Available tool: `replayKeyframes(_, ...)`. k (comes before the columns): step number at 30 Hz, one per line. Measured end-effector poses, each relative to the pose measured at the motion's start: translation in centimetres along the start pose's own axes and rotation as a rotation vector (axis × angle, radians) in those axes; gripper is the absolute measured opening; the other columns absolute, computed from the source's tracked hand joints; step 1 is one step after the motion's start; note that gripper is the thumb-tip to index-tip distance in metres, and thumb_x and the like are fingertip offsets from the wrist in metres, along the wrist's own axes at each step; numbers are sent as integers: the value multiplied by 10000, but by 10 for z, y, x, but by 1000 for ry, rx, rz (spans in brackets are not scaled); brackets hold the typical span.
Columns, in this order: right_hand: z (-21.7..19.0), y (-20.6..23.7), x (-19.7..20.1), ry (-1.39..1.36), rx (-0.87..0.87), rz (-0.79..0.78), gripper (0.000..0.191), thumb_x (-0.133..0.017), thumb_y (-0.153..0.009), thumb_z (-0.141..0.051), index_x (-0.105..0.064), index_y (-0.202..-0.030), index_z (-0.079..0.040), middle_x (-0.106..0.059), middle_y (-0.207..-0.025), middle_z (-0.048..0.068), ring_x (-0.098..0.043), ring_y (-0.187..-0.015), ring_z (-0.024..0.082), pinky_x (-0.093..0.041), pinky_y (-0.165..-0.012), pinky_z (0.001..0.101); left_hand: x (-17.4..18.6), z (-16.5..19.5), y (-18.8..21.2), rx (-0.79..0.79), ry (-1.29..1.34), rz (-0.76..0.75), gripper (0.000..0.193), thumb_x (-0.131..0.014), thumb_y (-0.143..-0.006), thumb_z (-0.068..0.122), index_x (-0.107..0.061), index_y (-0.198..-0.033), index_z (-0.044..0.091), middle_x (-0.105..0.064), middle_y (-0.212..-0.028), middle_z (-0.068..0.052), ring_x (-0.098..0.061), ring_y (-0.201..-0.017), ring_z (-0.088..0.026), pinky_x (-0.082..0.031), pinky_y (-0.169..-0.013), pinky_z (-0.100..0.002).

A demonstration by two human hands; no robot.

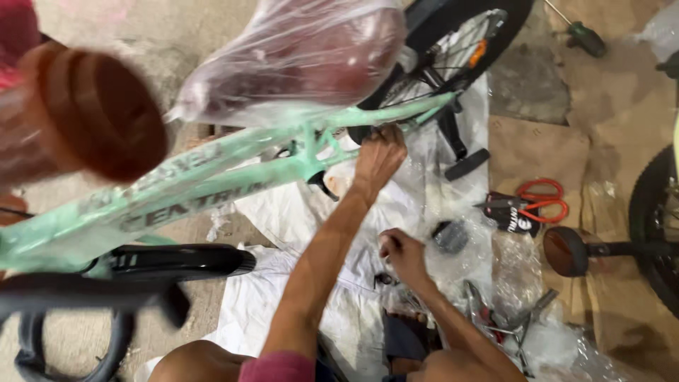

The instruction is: The person unpacks a bicycle seat from bubble wrap using scissors, then installs the seat post into the frame and tightens it. The person then attaches and secures the rear fender to the frame near the rear wheel.

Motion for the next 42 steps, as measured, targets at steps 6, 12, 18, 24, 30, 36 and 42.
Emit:
replayKeyframes(6, -57, -38, 11, 51, 199, 46, 189, -612, -1016, -129, -698, -1150, -27, -722, -778, 41, -668, -615, 77, -536, -525, 246, 56, -14, 109, 196, 1, 294, 421, -622, -840, 59, -668, -1249, -29, -662, -1302, -180, -588, -1250, -368, -422, -1136, -558)
replayKeyframes(12, -126, -73, -23, 27, 297, -47, 224, -623, -1014, -91, -678, -1205, 12, -728, -810, 67, -628, -565, 74, -504, -487, 235, 57, -52, 135, 165, -31, 253, 379, -619, -908, 94, -652, -1264, -33, -678, -1281, -176, -546, -1332, -354, -259, -1230, -616)
replayKeyframes(18, -156, -115, -51, -45, 176, -234, 206, -621, -1012, -85, -736, -1147, 18, -700, -711, 58, -541, -473, 69, -436, -423, 243, 54, -64, 145, 191, -79, 250, 419, -563, -984, 96, -590, -1386, -22, -693, -1302, -107, -465, -1472, -246, -189, -1274, -614)
replayKeyframes(24, -158, -122, -57, 52, 243, -258, 237, -601, -1017, -93, -759, -1189, -57, -687, -672, 40, -507, -458, 50, -400, -411, 241, 40, -58, 149, 260, -104, 259, 506, -502, -982, 138, -489, -1462, -23, -693, -1368, -98, -372, -1507, -223, -181, -1241, -600)
replayKeyframes(30, -159, -120, -61, 244, 469, -160, 209, -635, -989, -72, -761, -1155, -76, -745, -768, 39, -656, -609, 43, -511, -535, 244, 30, -55, 142, 365, 0, 105, 580, -590, -962, 166, -476, -1487, -52, -707, -1132, -95, -552, -1131, -254, -389, -934, -472)
replayKeyframes(36, -153, -130, -55, 66, 366, -215, 227, -635, -957, -73, -757, -1144, -29, -747, -808, 38, -646, -618, 57, -508, -523, 240, 43, -56, 120, 421, 85, 269, 463, -604, -909, 105, -522, -1348, -15, -711, -1085, -87, -563, -1017, -253, -387, -885, -439)
replayKeyframes(42, -148, -137, -52, 45, 186, -244, 192, -642, -994, -120, -783, -1105, -53, -689, -667, 18, -486, -460, 44, -382, -408, 232, 58, -62, 128, 337, 91, 227, 532, -570, -935, 127, -487, -1432, -42, -698, -1039, -76, -577, -992, -259, -421, -897, -438)
Point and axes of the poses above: each hand's wrist, its own y-axis away from the middle knuckle, its own x-axis out of the back of the hand, z = x × y, the point moved 3 cm from there along -y, towards the middle knuckle
